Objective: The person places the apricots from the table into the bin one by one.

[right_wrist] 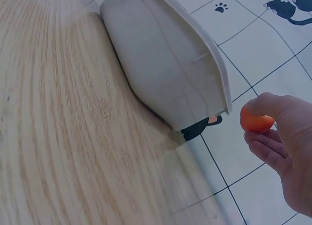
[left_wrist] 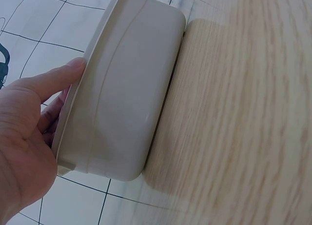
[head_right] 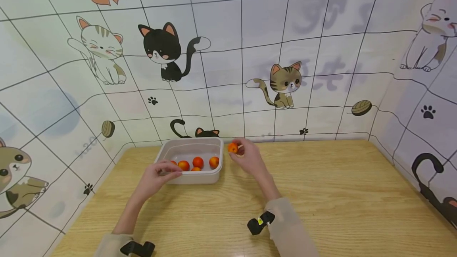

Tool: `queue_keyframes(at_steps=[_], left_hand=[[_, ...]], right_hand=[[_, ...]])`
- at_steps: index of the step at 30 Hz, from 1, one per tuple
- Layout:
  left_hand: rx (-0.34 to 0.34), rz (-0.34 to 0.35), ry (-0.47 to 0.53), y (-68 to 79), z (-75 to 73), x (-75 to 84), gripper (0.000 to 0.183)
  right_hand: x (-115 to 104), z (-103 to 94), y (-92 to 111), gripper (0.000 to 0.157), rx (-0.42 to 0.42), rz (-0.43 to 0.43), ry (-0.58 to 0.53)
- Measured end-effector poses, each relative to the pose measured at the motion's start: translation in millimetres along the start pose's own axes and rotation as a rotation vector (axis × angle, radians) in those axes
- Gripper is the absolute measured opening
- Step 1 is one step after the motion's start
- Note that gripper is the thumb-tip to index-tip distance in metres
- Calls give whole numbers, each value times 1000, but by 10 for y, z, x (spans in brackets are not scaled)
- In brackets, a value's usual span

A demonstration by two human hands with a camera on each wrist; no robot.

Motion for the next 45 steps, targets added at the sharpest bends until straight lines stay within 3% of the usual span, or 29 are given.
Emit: queue_keyframes(at_steps=[11,22,33,45], left_hand=[[9,13,-5,4,-8,14,10],[4,3,0,3,-8,2,12],[-5,7,-11,5,-7,-5,11],[17,32,0,13,-2,24,11]], right_hand=[[-283,42,25,36,27,-93,-38],[-554,163,66,40,2,-111,-119],[-685,252,88,35,25,-194,-116],[-680,265,127,33,5,-169,-85]])
Point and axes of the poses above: each hand's wrist, its own y-axis away from the middle knuckle, its own z-axis out of the palm, x = y × z, the point moved 7 cm from there along -y, towards the middle knuckle, and after that the axes turned 14 degrees about y, right-handed, at the moved point
